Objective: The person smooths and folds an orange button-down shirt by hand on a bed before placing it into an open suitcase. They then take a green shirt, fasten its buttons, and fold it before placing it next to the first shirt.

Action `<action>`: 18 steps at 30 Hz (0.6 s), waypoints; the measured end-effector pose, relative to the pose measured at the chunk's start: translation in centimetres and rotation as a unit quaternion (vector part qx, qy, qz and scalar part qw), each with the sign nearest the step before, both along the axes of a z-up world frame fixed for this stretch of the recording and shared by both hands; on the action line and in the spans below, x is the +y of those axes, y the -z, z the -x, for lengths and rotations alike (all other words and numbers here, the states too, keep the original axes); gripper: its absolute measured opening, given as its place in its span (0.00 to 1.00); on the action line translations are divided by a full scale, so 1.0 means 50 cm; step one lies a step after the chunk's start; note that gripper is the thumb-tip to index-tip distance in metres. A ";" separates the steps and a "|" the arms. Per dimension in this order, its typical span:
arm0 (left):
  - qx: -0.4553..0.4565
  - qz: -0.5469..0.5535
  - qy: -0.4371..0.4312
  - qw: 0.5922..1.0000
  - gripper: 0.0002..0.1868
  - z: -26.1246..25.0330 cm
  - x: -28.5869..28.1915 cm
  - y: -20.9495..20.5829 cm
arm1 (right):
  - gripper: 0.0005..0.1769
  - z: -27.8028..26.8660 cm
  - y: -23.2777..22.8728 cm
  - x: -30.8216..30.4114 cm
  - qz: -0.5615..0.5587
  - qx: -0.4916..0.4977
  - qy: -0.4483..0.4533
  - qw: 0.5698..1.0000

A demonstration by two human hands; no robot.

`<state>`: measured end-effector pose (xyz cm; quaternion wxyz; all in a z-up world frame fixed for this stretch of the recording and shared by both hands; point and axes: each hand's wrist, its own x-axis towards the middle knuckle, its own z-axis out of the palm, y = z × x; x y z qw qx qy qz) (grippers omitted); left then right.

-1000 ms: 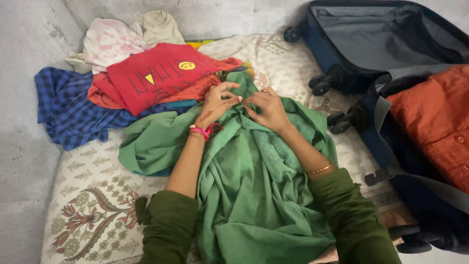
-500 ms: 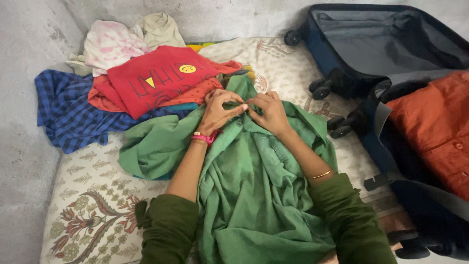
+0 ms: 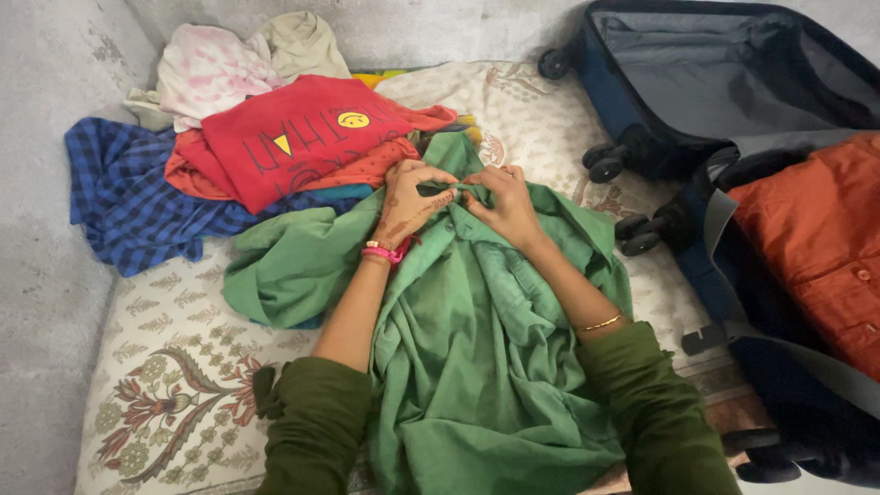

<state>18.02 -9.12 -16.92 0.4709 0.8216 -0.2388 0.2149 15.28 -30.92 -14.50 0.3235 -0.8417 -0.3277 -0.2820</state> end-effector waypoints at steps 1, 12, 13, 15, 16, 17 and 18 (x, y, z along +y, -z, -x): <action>0.008 0.008 0.017 1.000 0.14 0.001 0.001 -0.006 | 0.13 -0.002 0.004 -0.001 -0.007 0.004 0.000 1.000; 0.014 -0.039 0.054 0.998 0.22 0.005 0.009 -0.037 | 0.13 -0.020 0.035 -0.004 -0.048 0.025 0.017 0.998; 0.022 -0.038 0.052 0.998 0.22 0.006 0.008 -0.038 | 0.14 -0.019 0.034 -0.005 -0.052 0.026 0.018 0.998; 0.039 -0.037 0.049 0.997 0.23 0.009 0.003 -0.040 | 0.15 -0.014 0.028 -0.004 -0.059 0.030 0.018 0.998; 0.047 -0.032 0.048 0.997 0.23 0.010 0.002 -0.040 | 0.16 -0.010 0.025 -0.003 -0.053 0.033 0.013 0.998; 0.055 -0.027 0.046 0.997 0.24 0.011 0.000 -0.040 | 0.18 -0.006 0.019 -0.003 -0.046 0.035 0.008 0.998; 0.063 -0.022 0.044 0.997 0.24 0.011 -0.001 -0.040 | 0.19 -0.002 0.013 -0.002 -0.039 0.036 0.003 0.999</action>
